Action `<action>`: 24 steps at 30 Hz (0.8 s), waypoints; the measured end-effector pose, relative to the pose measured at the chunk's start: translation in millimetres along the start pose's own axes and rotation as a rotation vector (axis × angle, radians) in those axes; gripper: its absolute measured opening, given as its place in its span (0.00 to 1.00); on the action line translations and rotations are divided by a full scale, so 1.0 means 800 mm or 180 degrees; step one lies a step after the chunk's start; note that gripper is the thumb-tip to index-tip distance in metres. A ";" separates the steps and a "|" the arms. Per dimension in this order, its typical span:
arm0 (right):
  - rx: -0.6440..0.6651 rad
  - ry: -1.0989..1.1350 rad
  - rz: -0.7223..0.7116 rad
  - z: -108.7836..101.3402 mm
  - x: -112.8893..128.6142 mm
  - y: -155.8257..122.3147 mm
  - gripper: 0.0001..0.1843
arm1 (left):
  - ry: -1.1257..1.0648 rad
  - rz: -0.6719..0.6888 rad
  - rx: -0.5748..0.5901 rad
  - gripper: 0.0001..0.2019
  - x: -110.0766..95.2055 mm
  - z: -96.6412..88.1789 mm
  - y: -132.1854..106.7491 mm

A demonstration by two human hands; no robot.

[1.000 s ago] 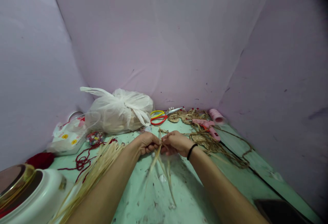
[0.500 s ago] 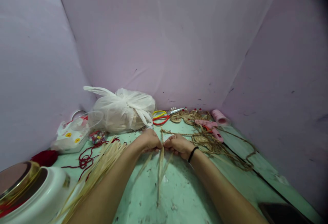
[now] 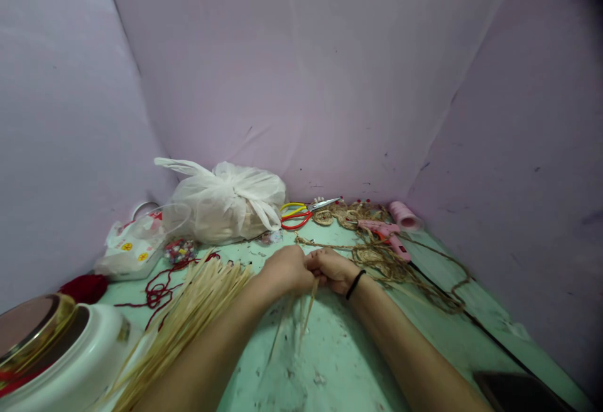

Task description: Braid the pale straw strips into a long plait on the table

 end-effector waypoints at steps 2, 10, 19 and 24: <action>0.0198 0.0040 0.0036 0.002 -0.001 0.000 0.07 | 0.0120 -0.0218 -0.0164 0.07 0.009 -0.023 0.006; 0.0555 0.0189 -0.0078 0.007 0.000 0.001 0.04 | -0.1578 -0.0647 0.0702 0.08 0.030 0.013 0.025; -0.0276 -0.2097 -0.1002 -0.006 0.033 -0.002 0.05 | -0.0582 -0.0771 0.0174 0.09 0.046 0.004 0.031; -0.0919 -0.3171 -0.1127 -0.015 0.054 -0.017 0.06 | -0.0668 -0.0669 0.0001 0.08 0.041 0.004 0.028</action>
Point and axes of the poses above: each hand's wrist, its own y-axis towards the middle knuckle, its own z-axis out of the palm, x = y × z, the point moved 8 cm from there along y, towards the middle knuckle, and after that the axes turned 1 degree about -z, right-handed, at the moved point
